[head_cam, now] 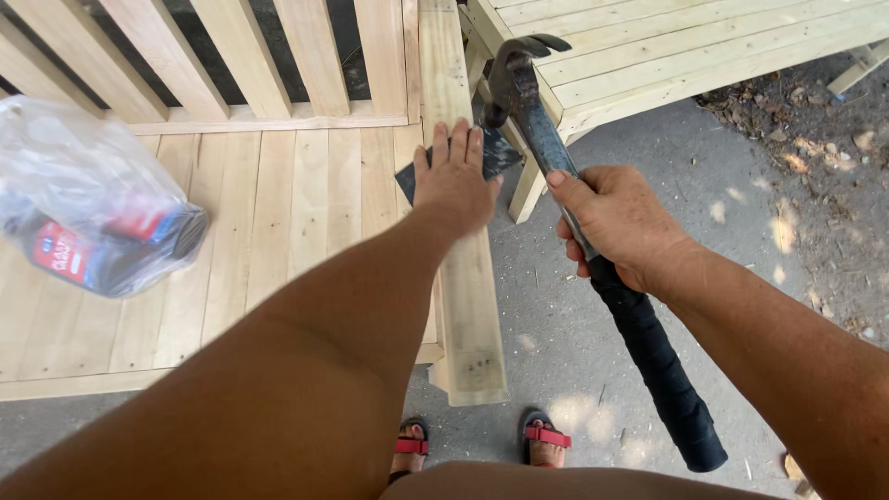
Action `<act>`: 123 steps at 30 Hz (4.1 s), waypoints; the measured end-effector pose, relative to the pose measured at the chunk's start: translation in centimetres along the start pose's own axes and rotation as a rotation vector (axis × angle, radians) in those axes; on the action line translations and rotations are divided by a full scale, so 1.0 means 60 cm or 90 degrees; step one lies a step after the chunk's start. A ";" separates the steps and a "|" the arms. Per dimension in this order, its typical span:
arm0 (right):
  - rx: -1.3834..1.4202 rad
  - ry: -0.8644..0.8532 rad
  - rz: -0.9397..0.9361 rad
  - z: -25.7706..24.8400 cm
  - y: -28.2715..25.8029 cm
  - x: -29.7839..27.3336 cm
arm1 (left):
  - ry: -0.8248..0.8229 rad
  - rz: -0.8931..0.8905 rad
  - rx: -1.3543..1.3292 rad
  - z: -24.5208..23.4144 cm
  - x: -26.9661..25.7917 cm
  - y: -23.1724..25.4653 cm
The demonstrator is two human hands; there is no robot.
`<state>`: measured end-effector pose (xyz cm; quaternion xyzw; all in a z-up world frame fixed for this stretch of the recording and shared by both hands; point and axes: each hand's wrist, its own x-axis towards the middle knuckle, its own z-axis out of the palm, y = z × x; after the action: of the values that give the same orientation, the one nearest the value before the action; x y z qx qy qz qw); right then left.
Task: The person sands the wooden slats of a bench using sandpaper, secures a wooden piece with a hammer, and then applies varnish from a bottle onto the wood using a sponge and a brush.
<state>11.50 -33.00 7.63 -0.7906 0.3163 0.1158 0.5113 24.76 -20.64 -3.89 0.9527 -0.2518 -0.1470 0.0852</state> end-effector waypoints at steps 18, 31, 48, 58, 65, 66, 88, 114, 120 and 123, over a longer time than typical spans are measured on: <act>-0.023 -0.176 -0.106 -0.118 0.059 0.092 | 0.012 -0.238 0.020 0.051 -0.210 0.093; 0.042 -0.099 -0.146 -0.070 0.023 0.151 | 0.057 -0.161 0.033 -0.074 0.180 -0.029; -0.077 -0.081 -0.222 0.012 -0.084 0.221 | 0.112 -0.273 -0.181 0.023 -0.103 0.031; -0.211 -0.007 -0.340 -0.029 -0.098 0.228 | 0.053 -0.268 -0.143 0.016 -0.103 0.031; -0.192 -0.090 -0.085 0.001 -0.104 0.249 | 0.023 -0.288 -0.166 0.004 -0.084 0.031; -0.165 -0.074 -0.112 -0.004 -0.108 0.244 | 0.020 -0.286 -0.169 0.006 -0.083 0.027; 0.050 -0.058 -0.095 -0.015 -0.014 0.212 | 0.055 -0.170 0.011 -0.070 0.151 -0.011; -0.028 -0.313 -0.200 -0.031 -0.059 0.112 | -0.013 -0.405 -0.099 0.011 -0.257 0.140; -0.032 -0.347 -0.217 0.012 -0.065 0.080 | 0.027 -0.395 -0.108 0.022 -0.257 0.136; -0.013 -0.355 -0.204 0.062 -0.070 0.087 | 0.060 -0.374 -0.132 0.027 -0.260 0.132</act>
<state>18.65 -30.55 6.36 -0.7734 0.0342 0.2494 0.5818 7.71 -19.73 0.16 0.9766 0.0548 -0.1462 0.1476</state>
